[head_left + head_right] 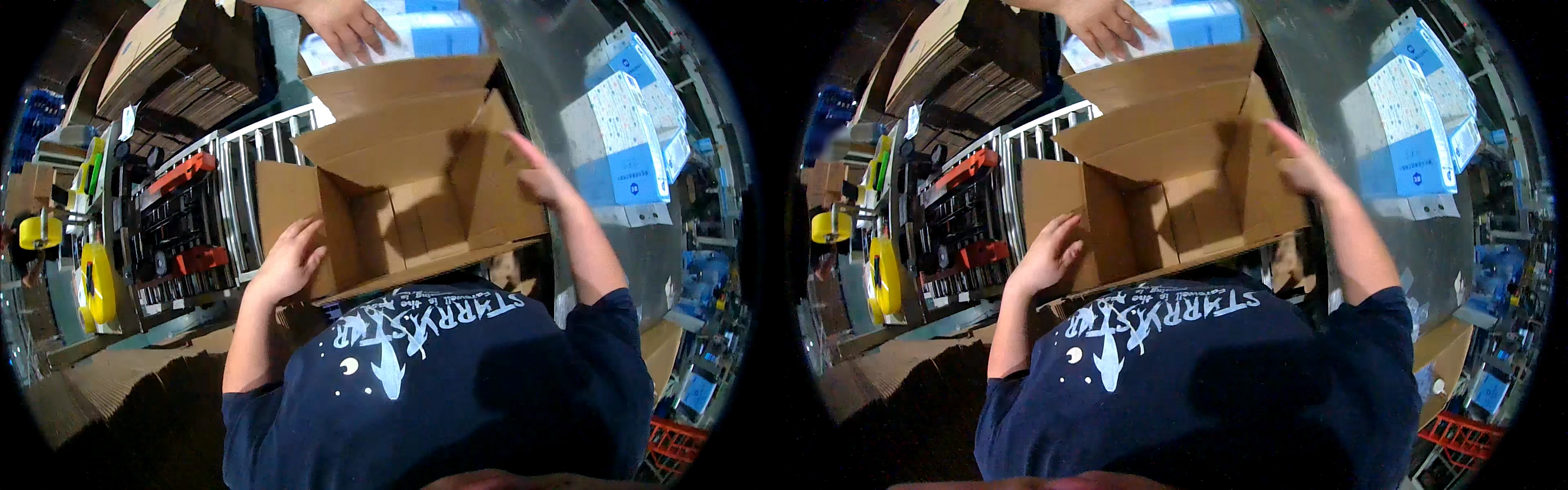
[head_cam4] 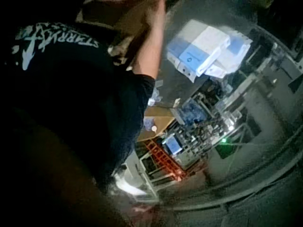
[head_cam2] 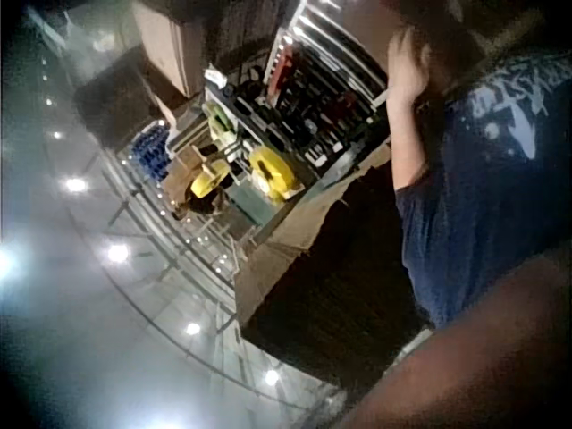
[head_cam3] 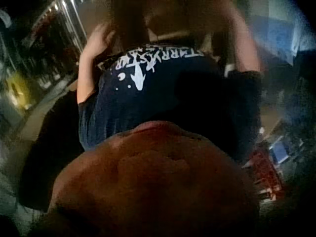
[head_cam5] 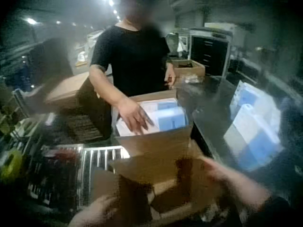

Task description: The person packs rectangular blue and white boxes into larger cardboard shipping containers by hand at a warehouse workstation. The person takes stacks of items from a table, places them into a cardboard box, and moves the filled boxes onto a roller conveyor.

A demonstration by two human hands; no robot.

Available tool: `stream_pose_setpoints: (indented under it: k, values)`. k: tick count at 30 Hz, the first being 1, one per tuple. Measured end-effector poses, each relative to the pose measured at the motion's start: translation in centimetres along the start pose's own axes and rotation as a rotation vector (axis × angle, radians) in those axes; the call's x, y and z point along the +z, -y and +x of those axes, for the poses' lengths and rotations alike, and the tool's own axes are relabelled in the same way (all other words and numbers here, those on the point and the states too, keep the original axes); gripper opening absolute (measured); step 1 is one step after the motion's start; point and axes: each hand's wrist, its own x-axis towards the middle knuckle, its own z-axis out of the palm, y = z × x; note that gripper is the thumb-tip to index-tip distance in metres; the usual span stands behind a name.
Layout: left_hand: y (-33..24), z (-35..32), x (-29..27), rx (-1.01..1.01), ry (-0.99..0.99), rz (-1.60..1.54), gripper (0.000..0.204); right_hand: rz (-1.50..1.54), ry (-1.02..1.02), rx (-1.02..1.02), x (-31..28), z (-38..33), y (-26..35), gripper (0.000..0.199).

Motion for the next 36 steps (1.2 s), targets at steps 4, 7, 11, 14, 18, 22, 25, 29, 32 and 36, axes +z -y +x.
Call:
stream_pose_setpoints:
  k: [4, 7, 11, 14, 18, 22, 25, 29, 32, 36]
  values:
    - [2.3, -1.1, 6.1, -0.166, 0.045, 0.258, 0.066, -0.343, -0.3, 0.154, -2.1, -3.9, -7.1, 0.055]
    - [1.5, -0.4, 8.9, -0.337, -0.033, 0.263, 0.084, -0.936, -0.476, 0.085, 1.2, -4.9, -10.6, 0.046]
    - [8.4, -2.4, 10.9, -0.575, -0.309, 0.203, 0.099, -0.909, -0.429, 0.062, 8.8, -4.4, -12.4, 0.065]
    - [14.9, -3.9, 11.7, -0.748, -0.32, -0.62, 0.095, -0.495, 0.074, 0.083, 11.6, -2.2, -10.6, 0.076]
    - [11.8, -1.2, 14.3, -0.366, -0.19, -1.055, 0.082, -0.382, 0.334, 0.166, 6.6, 1.6, -8.2, 0.065]
    - [1.4, 7.3, 14.3, -0.317, -0.014, -0.713, 0.086, -0.281, -0.045, 0.206, -9.5, 1.2, -5.6, 0.037]
    - [5.0, 10.0, 17.7, -0.396, 0.115, -0.73, 0.083, -0.502, -0.583, 0.3, -21.9, -1.5, -5.8, 0.037]
    - [0.4, 11.1, 9.9, -0.237, 0.661, 0.019, 0.049, -0.883, -0.709, 0.895, -32.0, -4.6, -12.3, 0.059]
    - [0.2, 16.7, 7.5, -0.099, 1.128, 0.482, 0.038, -0.794, -0.676, 0.888, -35.7, -7.6, -23.1, 0.054]
    - [-13.0, 26.6, 5.1, 0.237, 0.444, 0.132, 0.045, -0.724, -0.598, 0.592, -30.8, -10.5, -18.7, 0.037]
